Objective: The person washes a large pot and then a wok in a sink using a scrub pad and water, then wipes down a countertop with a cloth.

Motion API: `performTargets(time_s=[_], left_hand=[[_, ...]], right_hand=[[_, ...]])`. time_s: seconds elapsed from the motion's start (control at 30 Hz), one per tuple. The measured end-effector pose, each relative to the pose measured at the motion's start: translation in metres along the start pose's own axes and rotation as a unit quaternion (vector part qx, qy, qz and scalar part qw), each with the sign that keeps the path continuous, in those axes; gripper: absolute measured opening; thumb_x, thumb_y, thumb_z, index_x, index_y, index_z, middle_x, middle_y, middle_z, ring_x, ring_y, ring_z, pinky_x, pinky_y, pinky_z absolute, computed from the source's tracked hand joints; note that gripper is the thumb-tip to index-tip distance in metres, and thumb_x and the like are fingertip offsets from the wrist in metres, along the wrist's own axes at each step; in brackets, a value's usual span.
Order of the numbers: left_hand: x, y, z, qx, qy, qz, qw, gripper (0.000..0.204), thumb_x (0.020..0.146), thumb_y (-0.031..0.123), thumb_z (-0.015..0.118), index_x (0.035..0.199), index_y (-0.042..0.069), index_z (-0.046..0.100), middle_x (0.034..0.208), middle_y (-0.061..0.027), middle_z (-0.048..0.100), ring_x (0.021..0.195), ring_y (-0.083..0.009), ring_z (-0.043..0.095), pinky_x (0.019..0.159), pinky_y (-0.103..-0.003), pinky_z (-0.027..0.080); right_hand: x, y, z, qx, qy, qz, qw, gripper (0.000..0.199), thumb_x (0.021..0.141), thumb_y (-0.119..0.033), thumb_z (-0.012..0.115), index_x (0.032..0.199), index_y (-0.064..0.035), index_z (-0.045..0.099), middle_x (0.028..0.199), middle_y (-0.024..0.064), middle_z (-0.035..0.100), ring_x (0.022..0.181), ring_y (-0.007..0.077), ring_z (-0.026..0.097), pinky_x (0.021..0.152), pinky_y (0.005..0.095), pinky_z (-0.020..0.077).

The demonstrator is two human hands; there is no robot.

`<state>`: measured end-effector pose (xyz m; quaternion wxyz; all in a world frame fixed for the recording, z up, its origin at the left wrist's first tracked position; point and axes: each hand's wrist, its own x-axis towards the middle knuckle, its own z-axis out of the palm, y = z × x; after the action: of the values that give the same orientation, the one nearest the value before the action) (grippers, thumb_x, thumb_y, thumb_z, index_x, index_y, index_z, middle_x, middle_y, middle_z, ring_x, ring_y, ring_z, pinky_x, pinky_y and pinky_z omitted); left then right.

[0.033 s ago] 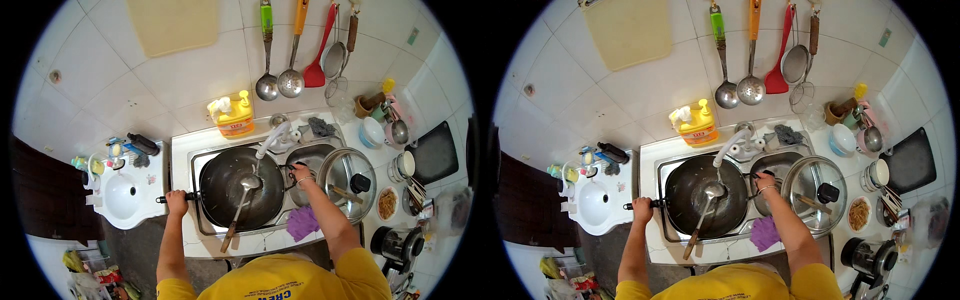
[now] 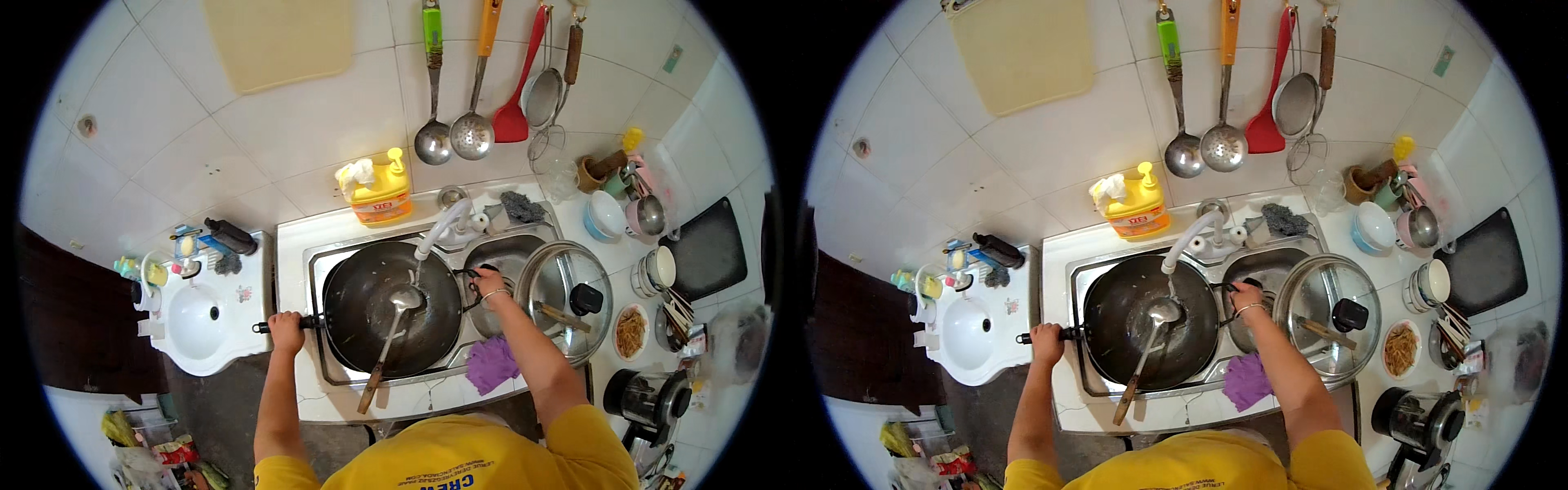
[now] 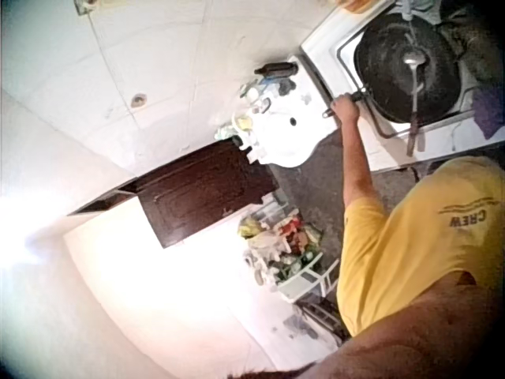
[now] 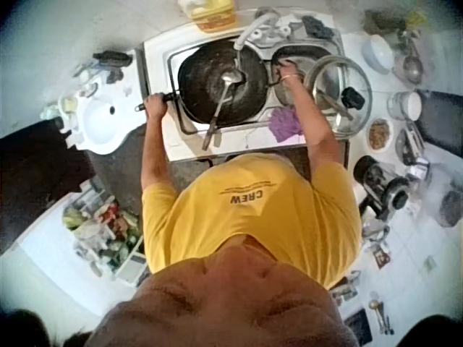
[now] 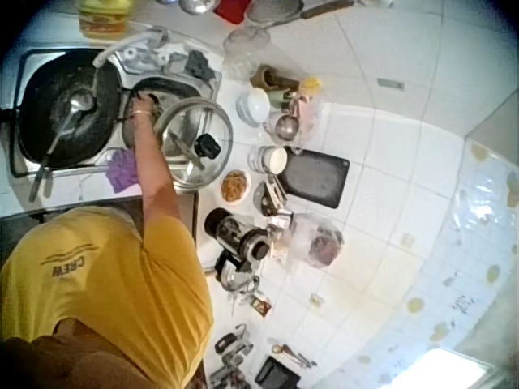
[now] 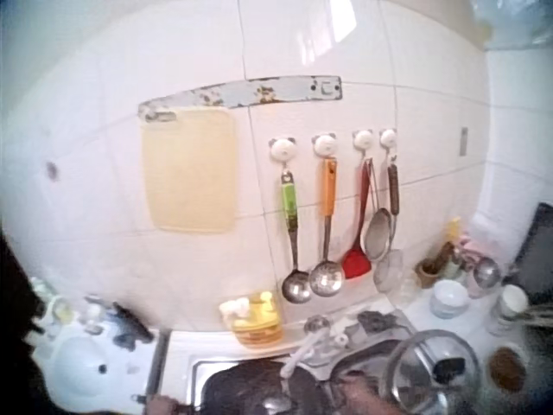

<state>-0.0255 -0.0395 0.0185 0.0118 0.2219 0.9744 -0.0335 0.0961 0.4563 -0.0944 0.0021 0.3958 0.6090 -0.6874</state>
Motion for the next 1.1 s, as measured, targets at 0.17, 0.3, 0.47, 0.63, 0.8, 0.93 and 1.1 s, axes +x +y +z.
performTargets(time_s=[0.17,0.3,0.47,0.63,0.8,0.93,1.1], left_hand=[[-0.004,0.003,0.007,-0.033,-0.025,-0.026,0.999,0.022,0.071,0.007,0.054,0.09,0.011,0.063,0.09,-0.0089,0.059,0.094,-0.0287,0.052,0.095,-0.047,0.03],[-0.014,0.015,-0.003,-0.087,0.011,-0.058,0.994,0.032,0.068,0.01,0.062,0.1,0.011,0.061,0.103,-0.0109,0.058,0.107,-0.0283,0.049,0.099,-0.048,0.028],[-0.053,0.034,0.002,-0.199,0.103,-0.082,0.971,0.044,0.065,0.007,0.067,0.107,0.007,0.056,0.113,-0.0164,0.054,0.11,-0.0354,0.047,0.095,-0.046,0.035],[-0.102,0.093,0.008,-0.377,0.063,-0.114,0.917,0.042,0.072,0.002,0.065,0.112,0.004,0.053,0.111,-0.0167,0.054,0.106,-0.0331,0.05,0.092,-0.039,0.039],[-0.118,0.172,-0.035,-0.375,-0.139,-0.253,0.881,0.049,0.073,0.026,0.069,0.114,0.005,0.054,0.097,-0.0148,0.056,0.091,-0.0272,0.058,0.072,-0.036,0.048],[-0.121,0.189,-0.024,-0.305,-0.096,-0.17,0.932,0.05,0.071,0.023,0.072,0.11,0.003,0.048,0.094,-0.0173,0.057,0.082,-0.0323,0.058,0.068,-0.04,0.048],[-0.117,0.189,-0.024,-0.364,-0.116,-0.163,0.91,0.041,0.075,0.016,0.067,0.109,0.006,0.045,0.09,-0.0191,0.057,0.08,-0.0388,0.058,0.068,-0.044,0.048]], right_hand=[[0.008,-0.019,-0.015,-0.248,0.13,-0.257,0.925,0.025,0.079,-0.014,0.059,0.103,-0.0053,0.063,0.081,0.0121,0.066,0.073,0.0245,0.062,0.07,0.0351,0.0486],[0.026,-0.087,-0.062,-0.199,0.238,-0.286,0.906,0.025,0.081,-0.012,0.057,0.105,-0.0069,0.061,0.103,0.0159,0.062,0.093,0.0275,0.059,0.082,0.0349,0.0457],[0.051,-0.134,-0.093,-0.54,0.274,-0.295,0.739,0.053,0.076,-0.011,0.06,0.127,-0.0176,0.045,0.131,0.0151,0.043,0.117,0.031,0.043,0.096,0.0431,0.0357],[0.096,-0.125,-0.119,-0.628,0.157,-0.185,0.74,0.062,0.076,-0.016,0.062,0.132,-0.0185,0.038,0.13,0.0165,0.044,0.115,0.0322,0.045,0.094,0.0442,0.0383],[0.093,-0.134,-0.129,-0.472,0.23,-0.165,0.835,0.05,0.079,-0.022,0.059,0.125,-0.007,0.045,0.111,0.0212,0.056,0.097,0.0364,0.056,0.085,0.041,0.0462],[0.068,-0.126,-0.131,-0.066,0.211,-0.172,0.96,0.04,0.079,-0.018,0.055,0.114,-0.0003,0.049,0.096,0.0152,0.061,0.081,0.0294,0.061,0.074,0.0386,0.0496],[-0.045,-0.124,-0.095,0.251,-0.091,-0.105,0.958,0.026,0.08,-0.012,0.048,0.104,-0.0014,0.05,0.089,0.0125,0.061,0.071,0.0257,0.061,0.061,0.0384,0.0521]])
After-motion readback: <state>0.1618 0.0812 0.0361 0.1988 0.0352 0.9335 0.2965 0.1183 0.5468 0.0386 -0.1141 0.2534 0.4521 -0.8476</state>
